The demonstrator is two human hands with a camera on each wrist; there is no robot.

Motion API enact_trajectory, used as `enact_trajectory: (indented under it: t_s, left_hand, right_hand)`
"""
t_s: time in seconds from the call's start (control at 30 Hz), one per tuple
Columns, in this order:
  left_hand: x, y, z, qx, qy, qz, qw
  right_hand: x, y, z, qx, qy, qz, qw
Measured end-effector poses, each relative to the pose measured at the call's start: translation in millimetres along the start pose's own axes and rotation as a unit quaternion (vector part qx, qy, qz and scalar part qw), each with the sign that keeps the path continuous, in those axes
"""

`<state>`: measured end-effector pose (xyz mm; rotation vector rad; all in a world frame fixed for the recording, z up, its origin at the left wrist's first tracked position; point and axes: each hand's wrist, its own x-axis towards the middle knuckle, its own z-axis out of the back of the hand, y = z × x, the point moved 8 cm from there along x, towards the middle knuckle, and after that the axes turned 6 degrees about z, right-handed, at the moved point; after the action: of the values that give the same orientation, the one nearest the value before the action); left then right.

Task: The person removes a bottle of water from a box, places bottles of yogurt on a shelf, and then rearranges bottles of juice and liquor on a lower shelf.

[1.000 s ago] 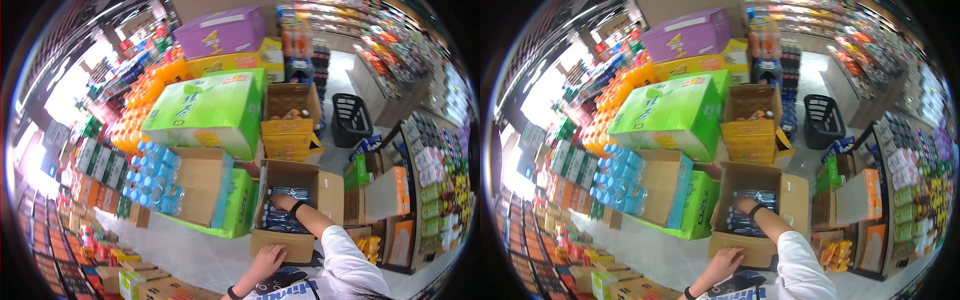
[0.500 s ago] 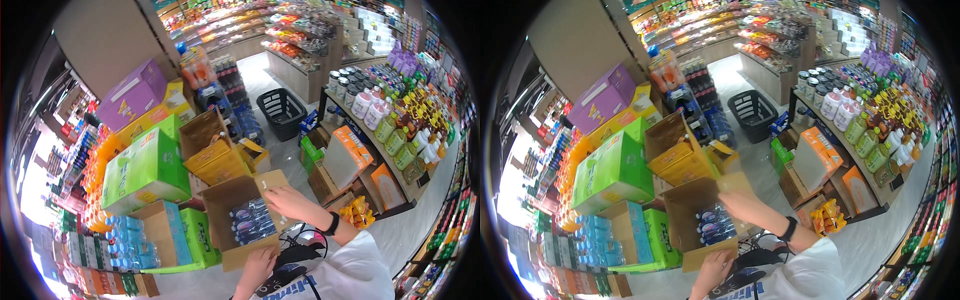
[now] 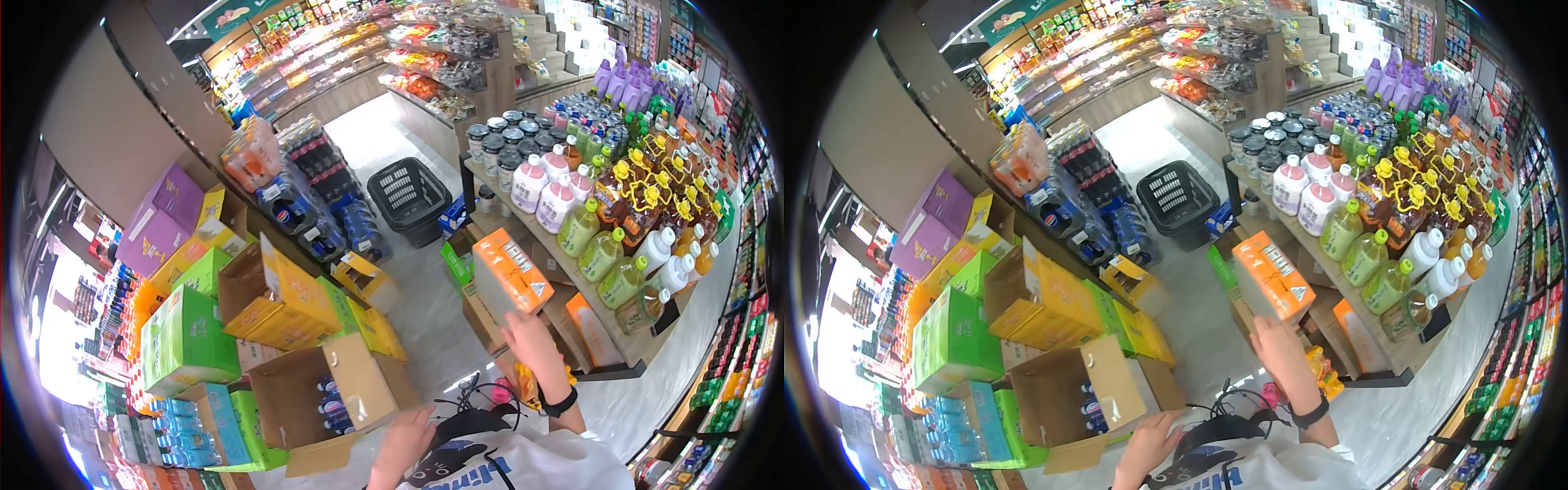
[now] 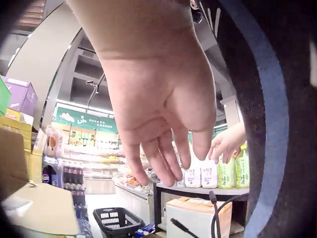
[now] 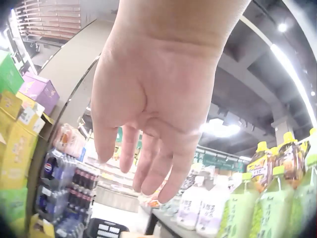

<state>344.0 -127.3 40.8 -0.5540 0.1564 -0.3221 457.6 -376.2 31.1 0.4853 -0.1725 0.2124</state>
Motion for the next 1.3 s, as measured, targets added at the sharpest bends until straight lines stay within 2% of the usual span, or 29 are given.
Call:
enact_trajectory:
  t_s: [0.03, 0.17, 0.27, 0.4, 0.5, 0.57, 0.63, 0.77, 0.83, 0.97, 1.07, 1.2, 1.3]
  left_hand:
    - [14.5, -15.0, -5.4, -0.002, -0.003, -0.008, 1.0]
    - [61.2, -65.8, -21.2, -0.003, 0.009, -0.035, 0.999]
    - [85.9, -80.1, -31.3, -0.001, 0.019, -0.052, 0.998]
    - [114.3, -86.3, -25.2, -0.009, 0.056, -0.027, 0.998]
    - [138.4, -71.5, -23.9, 0.003, 0.048, -0.03, 0.998]
    - [152.3, -62.7, -18.5, 0.008, 0.049, -0.03, 0.998]
    - [167.6, -53.6, -8.8, 0.013, 0.049, -0.028, 0.998]
    - [182.9, -12.7, 13.8, -0.012, 0.038, -0.037, 0.999]
    - [185.5, 14.1, 33.3, -0.012, 0.021, -0.004, 1.0]
    - [184.4, 74.3, 73.7, -0.012, -0.038, 0.076, 0.996]
    - [172.7, 112.2, 94.3, -0.025, -0.064, 0.145, 0.987]
    - [146.9, 128.7, 117.0, -0.2, -0.068, 0.201, 0.956]
    - [129.9, 145.0, 125.0, -0.226, -0.108, 0.247, 0.936]
  right_hand:
    - [8.6, -23.0, 11.7, -0.023, 0.016, -0.032, 0.999]
    - [25.5, -84.7, 64.1, -0.024, -0.039, -0.066, 0.997]
    - [23.8, -115.5, 95.9, -0.008, -0.102, -0.088, 0.991]
    - [7.9, -158.7, 86.9, -0.003, -0.104, -0.108, 0.989]
    - [-8.1, -176.9, 74.0, 0.05, -0.113, -0.13, 0.984]
    - [-9.8, -187.6, 76.8, 0.041, -0.097, -0.172, 0.98]
    - [-4.8, -181.4, 92.5, 0.025, -0.096, -0.208, 0.973]
    - [32.1, -170.2, 110.9, -0.021, -0.142, -0.189, 0.971]
    - [60.1, -159.3, 102.3, -0.033, -0.139, -0.179, 0.973]
    - [146.2, -111.9, 59.2, -0.021, -0.103, -0.093, 0.99]
    - [211.1, -53.2, 28.0, 0.011, -0.052, -0.02, 0.998]
    - [275.8, 8.4, -18.8, 0.016, 0.018, 0.059, 0.998]
    - [322.2, 45.8, -59.4, -0.003, 0.082, 0.133, 0.988]
